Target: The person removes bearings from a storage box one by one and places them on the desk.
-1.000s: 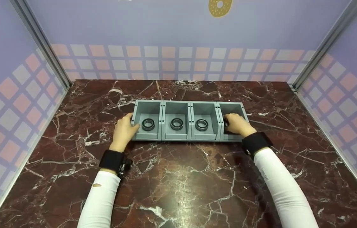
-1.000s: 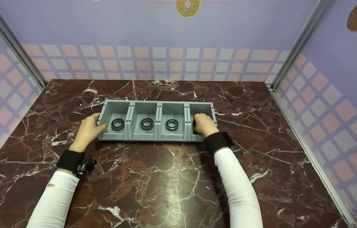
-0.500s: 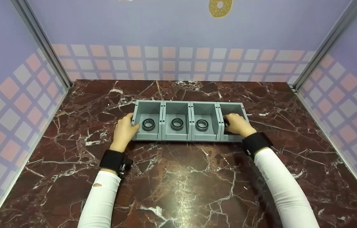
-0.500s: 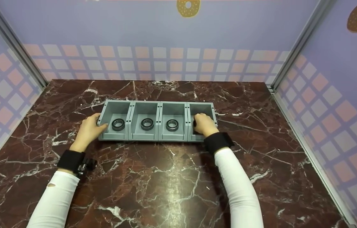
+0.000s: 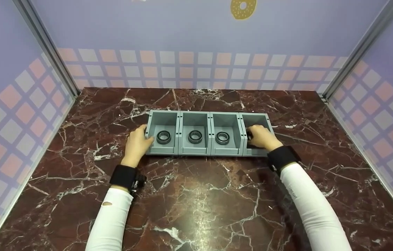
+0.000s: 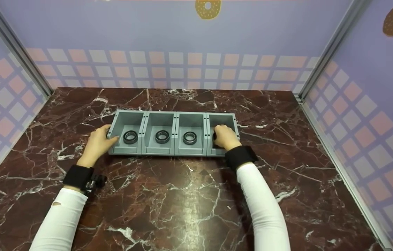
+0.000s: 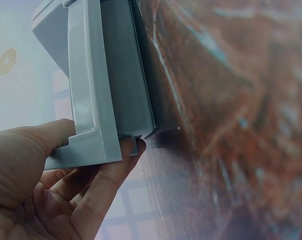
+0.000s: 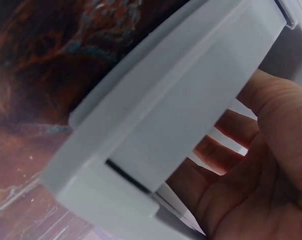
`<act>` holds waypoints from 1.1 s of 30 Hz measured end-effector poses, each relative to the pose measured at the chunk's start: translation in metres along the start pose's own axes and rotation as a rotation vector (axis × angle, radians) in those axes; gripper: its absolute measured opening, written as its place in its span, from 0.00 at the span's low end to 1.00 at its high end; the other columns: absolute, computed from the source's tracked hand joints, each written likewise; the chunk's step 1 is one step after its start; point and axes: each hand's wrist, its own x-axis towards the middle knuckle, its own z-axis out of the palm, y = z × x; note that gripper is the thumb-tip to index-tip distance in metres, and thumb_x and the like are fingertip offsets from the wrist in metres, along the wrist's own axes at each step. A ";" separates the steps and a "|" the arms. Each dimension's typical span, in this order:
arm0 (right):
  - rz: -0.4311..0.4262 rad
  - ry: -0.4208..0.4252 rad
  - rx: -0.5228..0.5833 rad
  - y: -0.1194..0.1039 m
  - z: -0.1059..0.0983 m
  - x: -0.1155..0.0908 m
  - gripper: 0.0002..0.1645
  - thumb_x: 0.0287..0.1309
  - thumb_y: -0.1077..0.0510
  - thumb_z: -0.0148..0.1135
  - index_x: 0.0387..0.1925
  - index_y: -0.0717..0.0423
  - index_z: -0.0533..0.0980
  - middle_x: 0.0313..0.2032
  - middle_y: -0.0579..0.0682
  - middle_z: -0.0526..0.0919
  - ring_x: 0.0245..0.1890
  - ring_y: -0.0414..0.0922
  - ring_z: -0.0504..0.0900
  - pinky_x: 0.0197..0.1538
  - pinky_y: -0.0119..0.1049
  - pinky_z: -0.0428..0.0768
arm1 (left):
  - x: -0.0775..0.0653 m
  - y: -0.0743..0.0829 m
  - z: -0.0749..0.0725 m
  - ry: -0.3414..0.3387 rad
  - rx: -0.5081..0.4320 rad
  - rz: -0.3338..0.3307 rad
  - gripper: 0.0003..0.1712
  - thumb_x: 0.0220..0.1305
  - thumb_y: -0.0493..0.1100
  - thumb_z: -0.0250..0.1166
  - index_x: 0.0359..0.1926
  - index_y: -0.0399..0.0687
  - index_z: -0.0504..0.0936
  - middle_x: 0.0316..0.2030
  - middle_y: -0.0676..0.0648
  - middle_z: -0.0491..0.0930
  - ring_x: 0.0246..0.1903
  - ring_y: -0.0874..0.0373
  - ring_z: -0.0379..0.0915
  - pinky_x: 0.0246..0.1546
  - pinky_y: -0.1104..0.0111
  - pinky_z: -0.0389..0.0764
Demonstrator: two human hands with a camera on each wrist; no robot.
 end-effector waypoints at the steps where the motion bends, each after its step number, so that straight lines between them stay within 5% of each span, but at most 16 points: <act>1: 0.000 0.002 0.000 0.000 0.000 0.000 0.11 0.43 0.68 0.65 0.32 0.69 0.77 0.28 0.60 0.77 0.35 0.60 0.77 0.39 0.56 0.72 | 0.000 0.000 0.000 0.000 -0.001 0.001 0.30 0.57 0.37 0.64 0.60 0.32 0.69 0.44 0.31 0.78 0.33 0.39 0.78 0.34 0.51 0.75; 8: 0.011 -0.001 -0.005 -0.002 -0.003 -0.001 0.15 0.42 0.66 0.66 0.36 0.68 0.79 0.31 0.62 0.79 0.39 0.61 0.77 0.41 0.57 0.72 | -0.001 0.000 0.000 -0.005 -0.007 0.002 0.31 0.58 0.37 0.64 0.61 0.32 0.68 0.41 0.30 0.79 0.23 0.44 0.76 0.26 0.57 0.70; 13: 0.039 -0.035 -0.025 -0.004 -0.008 -0.002 0.20 0.45 0.66 0.66 0.44 0.69 0.77 0.38 0.65 0.78 0.43 0.62 0.76 0.44 0.56 0.72 | -0.001 -0.001 0.000 -0.002 -0.002 0.001 0.30 0.58 0.37 0.64 0.60 0.33 0.69 0.43 0.31 0.79 0.28 0.42 0.77 0.29 0.55 0.73; 20: -0.004 -0.016 0.002 -0.005 -0.016 -0.004 0.19 0.39 0.69 0.66 0.39 0.71 0.77 0.36 0.66 0.80 0.40 0.61 0.76 0.44 0.53 0.72 | 0.000 -0.001 0.001 -0.010 0.004 -0.002 0.30 0.58 0.37 0.64 0.61 0.33 0.68 0.42 0.31 0.79 0.27 0.43 0.77 0.29 0.55 0.72; 33: -0.034 0.004 0.011 -0.013 -0.030 -0.013 0.25 0.43 0.66 0.68 0.47 0.72 0.76 0.41 0.66 0.79 0.43 0.61 0.76 0.49 0.53 0.70 | -0.001 0.000 0.001 -0.002 0.014 -0.007 0.30 0.58 0.38 0.63 0.60 0.33 0.69 0.45 0.31 0.78 0.38 0.39 0.77 0.37 0.50 0.75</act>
